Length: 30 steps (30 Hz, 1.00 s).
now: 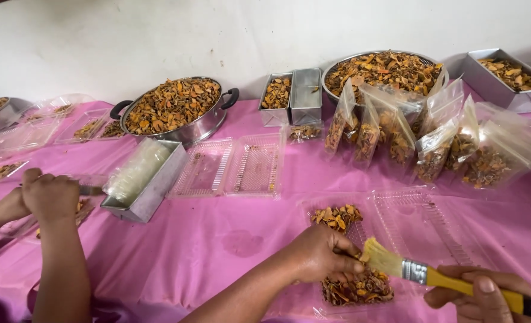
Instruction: Arranging dried herbs into plastic containers using a brush and hands for packaging
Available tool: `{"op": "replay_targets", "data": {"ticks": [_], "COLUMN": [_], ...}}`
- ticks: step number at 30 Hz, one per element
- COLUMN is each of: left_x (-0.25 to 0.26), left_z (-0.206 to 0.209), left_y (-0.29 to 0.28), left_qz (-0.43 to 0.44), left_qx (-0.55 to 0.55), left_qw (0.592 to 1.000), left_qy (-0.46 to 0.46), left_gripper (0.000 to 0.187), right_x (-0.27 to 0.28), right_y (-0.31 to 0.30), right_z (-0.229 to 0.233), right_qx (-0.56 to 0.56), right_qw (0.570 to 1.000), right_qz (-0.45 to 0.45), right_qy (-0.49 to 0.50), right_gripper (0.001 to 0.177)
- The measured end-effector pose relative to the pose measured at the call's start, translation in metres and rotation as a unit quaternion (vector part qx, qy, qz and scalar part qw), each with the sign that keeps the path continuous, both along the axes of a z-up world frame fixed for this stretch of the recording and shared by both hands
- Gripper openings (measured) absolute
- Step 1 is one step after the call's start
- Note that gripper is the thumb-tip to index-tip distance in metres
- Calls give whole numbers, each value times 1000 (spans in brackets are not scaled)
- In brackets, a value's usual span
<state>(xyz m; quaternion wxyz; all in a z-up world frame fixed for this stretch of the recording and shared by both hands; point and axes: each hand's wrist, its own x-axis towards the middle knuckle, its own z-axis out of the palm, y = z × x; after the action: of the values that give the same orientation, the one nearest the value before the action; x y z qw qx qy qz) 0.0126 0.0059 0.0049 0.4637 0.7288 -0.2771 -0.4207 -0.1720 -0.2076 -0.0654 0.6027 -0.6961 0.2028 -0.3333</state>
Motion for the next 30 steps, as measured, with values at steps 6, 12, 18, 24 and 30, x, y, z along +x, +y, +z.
{"op": "replay_targets", "data": {"ticks": [6,12,18,24,30], "left_x": [11,8,48,47,41], "left_z": [-11,20,20,23,26], "left_y": [-1,-8,-35,-56,-64], "left_qz": [35,19,83,-32,-67], "left_qx": [-17,37,180,344,396], "left_qw": [999,999,954,848,799], "left_qy": [29,-19,-226,-402,-447], "left_gripper": [16,21,14,21,13], "right_x": [4,16,8,0,-3], "right_y": [-4,16,8,-14,-17], "right_z": [-14,-5,10,-1,-1], "right_qx": [40,64,-13,6,23], "right_qw": [999,971,994,996,999], "right_qz": [27,13,-54,-54,-36], "right_qy": [8,-231,-98,-65,-29], "right_gripper": [42,15,37,41,45]}}
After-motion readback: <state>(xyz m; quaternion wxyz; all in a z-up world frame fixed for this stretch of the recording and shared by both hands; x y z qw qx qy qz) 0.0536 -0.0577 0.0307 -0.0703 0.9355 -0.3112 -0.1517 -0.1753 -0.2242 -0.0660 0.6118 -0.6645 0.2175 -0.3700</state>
